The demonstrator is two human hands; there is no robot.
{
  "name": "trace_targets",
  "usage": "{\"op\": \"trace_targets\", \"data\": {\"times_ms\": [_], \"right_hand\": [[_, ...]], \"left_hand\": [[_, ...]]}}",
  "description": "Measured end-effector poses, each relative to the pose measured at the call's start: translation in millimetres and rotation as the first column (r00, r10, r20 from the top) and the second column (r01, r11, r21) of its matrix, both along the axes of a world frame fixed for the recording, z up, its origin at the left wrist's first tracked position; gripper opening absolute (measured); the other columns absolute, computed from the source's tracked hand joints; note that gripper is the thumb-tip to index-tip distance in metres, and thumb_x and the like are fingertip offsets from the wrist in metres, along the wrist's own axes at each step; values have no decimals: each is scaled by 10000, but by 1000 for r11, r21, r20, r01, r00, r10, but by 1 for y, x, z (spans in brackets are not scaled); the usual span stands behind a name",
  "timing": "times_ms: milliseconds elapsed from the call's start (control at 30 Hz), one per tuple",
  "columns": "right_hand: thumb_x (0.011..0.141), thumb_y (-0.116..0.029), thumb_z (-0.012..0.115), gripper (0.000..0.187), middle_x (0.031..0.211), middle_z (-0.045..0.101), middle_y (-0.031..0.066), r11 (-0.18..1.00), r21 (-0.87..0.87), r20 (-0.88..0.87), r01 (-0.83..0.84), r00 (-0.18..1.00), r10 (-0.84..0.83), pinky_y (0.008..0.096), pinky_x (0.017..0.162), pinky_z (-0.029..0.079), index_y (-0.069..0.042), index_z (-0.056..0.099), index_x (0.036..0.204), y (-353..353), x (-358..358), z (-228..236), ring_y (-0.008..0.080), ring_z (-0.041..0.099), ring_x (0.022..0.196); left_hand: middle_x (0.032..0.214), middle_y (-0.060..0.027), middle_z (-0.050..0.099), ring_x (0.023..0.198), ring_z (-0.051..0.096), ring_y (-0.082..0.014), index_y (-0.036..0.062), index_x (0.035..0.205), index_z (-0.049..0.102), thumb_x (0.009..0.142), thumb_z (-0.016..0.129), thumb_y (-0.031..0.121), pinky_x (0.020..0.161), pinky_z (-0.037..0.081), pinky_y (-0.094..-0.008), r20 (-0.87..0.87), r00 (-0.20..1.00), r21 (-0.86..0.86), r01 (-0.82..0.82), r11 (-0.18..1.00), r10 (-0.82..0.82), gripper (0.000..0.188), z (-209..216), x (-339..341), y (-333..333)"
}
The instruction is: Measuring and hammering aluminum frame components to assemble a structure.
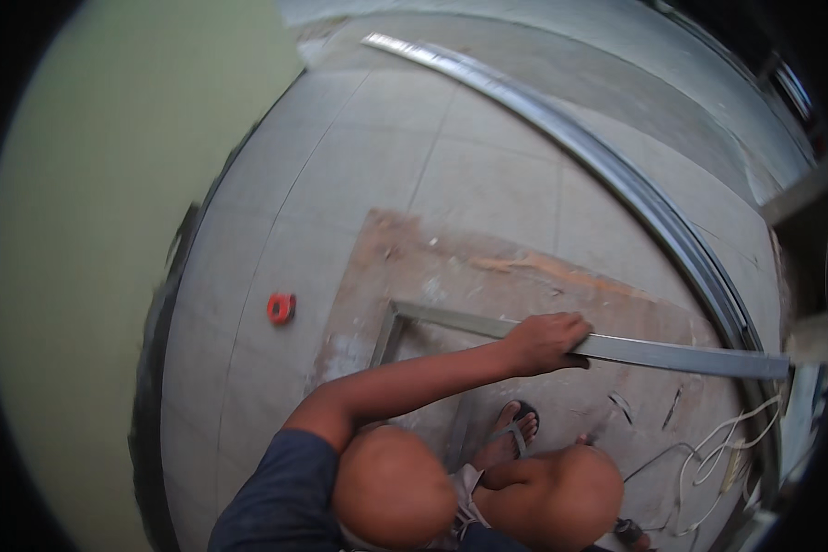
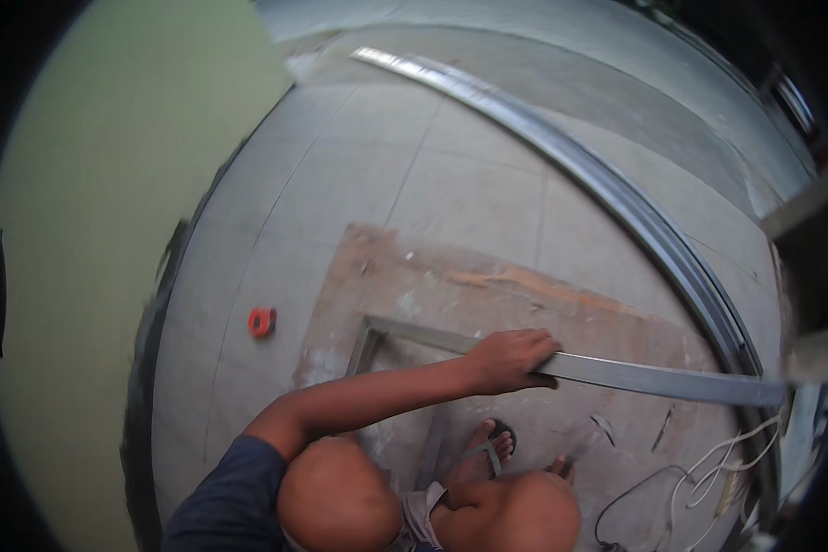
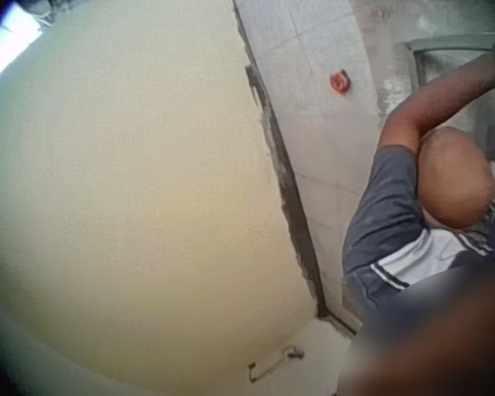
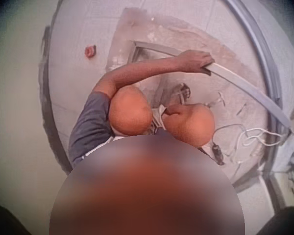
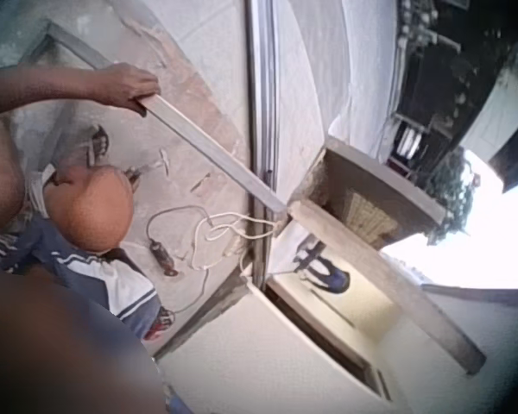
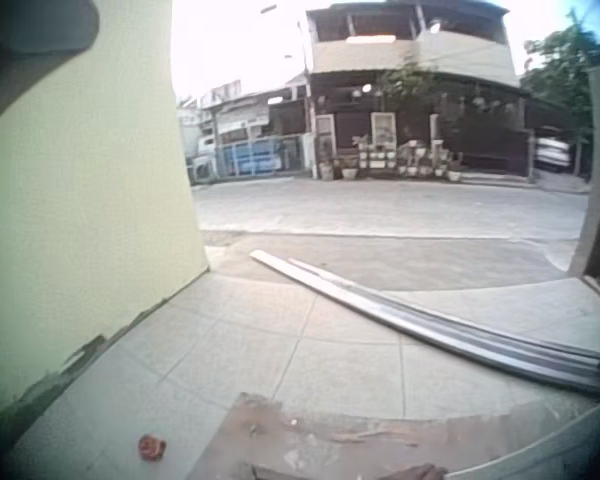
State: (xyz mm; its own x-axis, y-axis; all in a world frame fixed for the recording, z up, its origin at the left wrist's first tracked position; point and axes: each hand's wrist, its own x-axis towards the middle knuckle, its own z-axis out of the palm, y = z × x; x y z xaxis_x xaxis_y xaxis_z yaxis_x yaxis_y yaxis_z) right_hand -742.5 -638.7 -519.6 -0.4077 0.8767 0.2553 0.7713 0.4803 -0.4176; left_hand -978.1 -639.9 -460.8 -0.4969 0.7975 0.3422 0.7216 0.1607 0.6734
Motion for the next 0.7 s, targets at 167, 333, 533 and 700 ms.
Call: {"op": "trace_targets", "data": {"times_ms": [167, 333, 533, 700], "right_hand": [[945, -468, 646, 490, 805, 581, 98, 965, -222, -289, 139, 936, -202, 356, 672, 440, -33, 584, 1161, 132, 75, -3, 189, 564, 692], [995, -508, 578, 505, 668, 461, 23, 808, -544, -519, 225, 667, -535, 273, 403, 364, -10, 540, 1074, 244, 95, -21, 131, 438, 470], [1033, -357, 575, 305, 671, 451, -17, 900, -436, -547, -24, 801, -244, 243, 456, 379, -53, 562, 1019, 226, -11, 31, 89, 427, 508], [1022, -239, 589, 312, 831, 544, 22, 626, -689, -210, -365, 928, 309, 255, 591, 441, -6, 569, 1229, 209, -90, -1, 91, 490, 671]], "left_hand": [[992, -97, 599, 932, 656, -297, 52, 1049, 556, 768, 777, 348, 776, 553, -399, -57, 998, -62, 16, 998, -20, 464, -69, 13, 25], [1044, -101, 583, 1033, 616, -273, 50, 1066, 569, 774, 766, 325, 832, 535, -402, -30, 998, -217, 52, 975, -60, 447, -158, 28, 12], [1099, -89, 577, 1084, 575, -253, 49, 1120, 583, 774, 751, 328, 902, 493, -372, -21, 994, -214, 100, 972, -106, 475, -175, 13, 5], [1129, -86, 586, 1079, 575, -235, 36, 1176, 583, 770, 744, 340, 888, 477, -361, -81, 993, -226, 69, 972, -89, 533, -175, -10, -49]]}}
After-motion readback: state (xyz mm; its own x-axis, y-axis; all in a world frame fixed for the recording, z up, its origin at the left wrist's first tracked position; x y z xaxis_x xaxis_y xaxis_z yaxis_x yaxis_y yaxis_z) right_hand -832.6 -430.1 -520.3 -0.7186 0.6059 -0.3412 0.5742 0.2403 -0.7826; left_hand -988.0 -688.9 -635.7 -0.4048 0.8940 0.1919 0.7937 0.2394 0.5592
